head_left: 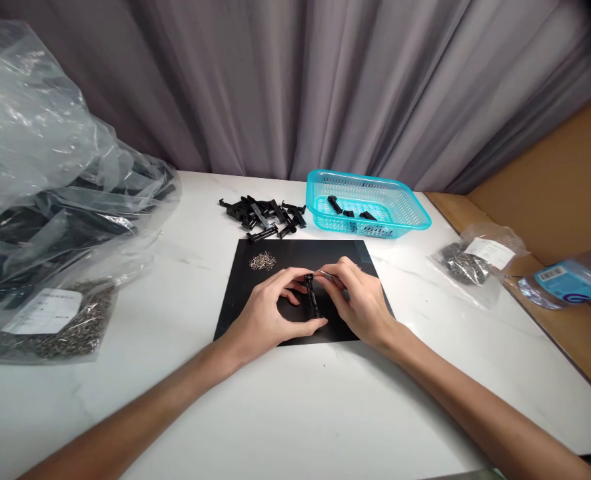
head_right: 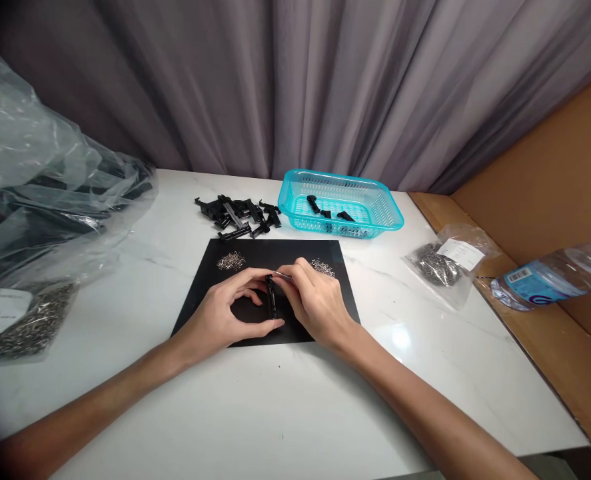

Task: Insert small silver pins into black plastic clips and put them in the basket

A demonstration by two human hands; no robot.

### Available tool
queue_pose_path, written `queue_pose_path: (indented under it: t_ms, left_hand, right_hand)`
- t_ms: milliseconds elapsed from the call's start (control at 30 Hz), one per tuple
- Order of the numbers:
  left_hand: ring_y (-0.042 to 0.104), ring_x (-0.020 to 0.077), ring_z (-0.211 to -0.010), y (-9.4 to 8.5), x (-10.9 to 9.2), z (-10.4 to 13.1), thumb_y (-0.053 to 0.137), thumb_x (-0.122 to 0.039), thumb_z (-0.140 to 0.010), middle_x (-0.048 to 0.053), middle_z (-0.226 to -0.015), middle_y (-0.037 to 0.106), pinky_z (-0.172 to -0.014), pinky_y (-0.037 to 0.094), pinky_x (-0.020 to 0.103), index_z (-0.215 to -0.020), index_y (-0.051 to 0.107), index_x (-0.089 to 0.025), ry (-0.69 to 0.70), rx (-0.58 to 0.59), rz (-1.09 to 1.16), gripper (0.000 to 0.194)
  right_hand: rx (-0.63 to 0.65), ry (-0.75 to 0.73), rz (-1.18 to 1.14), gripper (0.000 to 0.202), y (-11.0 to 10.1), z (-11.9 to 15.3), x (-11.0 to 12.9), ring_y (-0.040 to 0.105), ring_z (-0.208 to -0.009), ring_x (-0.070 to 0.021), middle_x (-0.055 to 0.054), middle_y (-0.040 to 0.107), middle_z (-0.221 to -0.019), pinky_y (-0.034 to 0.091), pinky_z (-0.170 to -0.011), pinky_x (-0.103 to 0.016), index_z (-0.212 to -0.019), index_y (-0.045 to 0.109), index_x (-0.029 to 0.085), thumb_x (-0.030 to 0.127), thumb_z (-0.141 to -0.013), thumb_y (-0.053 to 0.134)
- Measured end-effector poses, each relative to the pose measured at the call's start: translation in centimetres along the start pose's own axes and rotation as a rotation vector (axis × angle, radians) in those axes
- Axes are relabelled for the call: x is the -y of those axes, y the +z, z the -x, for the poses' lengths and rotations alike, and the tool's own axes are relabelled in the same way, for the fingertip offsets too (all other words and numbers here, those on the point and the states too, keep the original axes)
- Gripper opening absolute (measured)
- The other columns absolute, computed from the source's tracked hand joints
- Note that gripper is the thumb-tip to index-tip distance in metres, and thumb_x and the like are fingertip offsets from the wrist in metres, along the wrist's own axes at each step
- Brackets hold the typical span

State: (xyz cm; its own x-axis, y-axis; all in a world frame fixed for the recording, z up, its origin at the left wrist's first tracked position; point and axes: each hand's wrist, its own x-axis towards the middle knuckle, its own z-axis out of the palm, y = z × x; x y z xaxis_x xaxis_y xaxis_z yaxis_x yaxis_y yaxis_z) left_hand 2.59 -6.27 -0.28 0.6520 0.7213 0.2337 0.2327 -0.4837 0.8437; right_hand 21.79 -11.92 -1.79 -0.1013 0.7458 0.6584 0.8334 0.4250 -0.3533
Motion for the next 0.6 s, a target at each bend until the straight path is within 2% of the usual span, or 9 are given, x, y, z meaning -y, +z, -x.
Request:
queue_pose_path:
  t_ms: [300, 600]
  left_hand:
    - [0.068, 0.0188, -0.091, 0.31, 0.28, 0.2, 0.091, -0.029, -0.069, 0.003, -0.113, 0.07, -0.082, 0.064, 0.035, -0.124, 0.063, -0.023, 0.006, -0.024, -0.008, 0.062]
    - [0.069, 0.0208, -0.09, 0.55, 0.3, 0.12, 0.089, -0.027, -0.068, 0.003, -0.107, 0.072, -0.081, 0.063, 0.038, -0.122, 0.066, -0.023, 0.005, -0.03, -0.065, 0.058]
  right_hand:
    - [0.006, -0.071, 0.099, 0.018, 0.53, -0.02, -0.09, 0.062, -0.067, -0.0137, -0.004, 0.066, -0.083, 0.045, -0.06, -0.026, -0.105, 0.064, 0.019, 0.026, -0.108, 0.048]
    - [0.035, -0.122, 0.249, 0.02, 0.68, 0.07, 0.62, 0.062, -0.069, -0.0151, -0.004, 0.065, -0.082, 0.039, -0.057, -0.027, -0.102, 0.062, 0.019, 0.023, -0.109, 0.044]
